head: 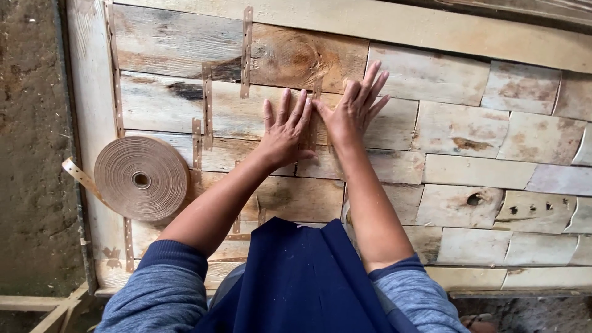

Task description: The person repeatedly applies short strips of perforated tape to a wooden surface. They dip each strip into a small container of paste before pressing it onto the wood. The person works methodically across the surface, placing strips in a regular pattern.

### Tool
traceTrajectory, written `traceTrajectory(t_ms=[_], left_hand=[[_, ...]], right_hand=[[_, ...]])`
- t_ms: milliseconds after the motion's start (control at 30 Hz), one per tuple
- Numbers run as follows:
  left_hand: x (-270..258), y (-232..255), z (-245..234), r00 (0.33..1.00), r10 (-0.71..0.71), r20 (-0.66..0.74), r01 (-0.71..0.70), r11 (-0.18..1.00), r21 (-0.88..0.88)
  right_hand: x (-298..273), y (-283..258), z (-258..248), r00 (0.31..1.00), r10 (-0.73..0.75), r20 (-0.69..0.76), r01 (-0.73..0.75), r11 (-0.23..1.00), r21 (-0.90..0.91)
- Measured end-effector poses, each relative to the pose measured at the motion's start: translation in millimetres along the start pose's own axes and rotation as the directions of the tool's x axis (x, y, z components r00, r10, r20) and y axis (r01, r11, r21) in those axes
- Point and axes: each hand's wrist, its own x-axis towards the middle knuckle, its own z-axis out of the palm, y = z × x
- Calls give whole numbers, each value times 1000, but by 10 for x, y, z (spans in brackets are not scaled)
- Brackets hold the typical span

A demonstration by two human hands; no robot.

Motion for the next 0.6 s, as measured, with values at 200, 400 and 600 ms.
traceTrajectory(t_ms=[200,400,600], left_hand=[[-39,60,-69,1000,-18,22,19,999,-51],[-272,180,-383,988,151,-1,-126,821,-556],[-730,919,-827,921,-54,-386,-353,306,-884]], right_hand=[[-515,-88,-288,985,-161,60,167,978,-121],[-774,-36,-748,972,-217,94,190,952,240],[-989,-250,-1862,954,-273,124,80,628,774]])
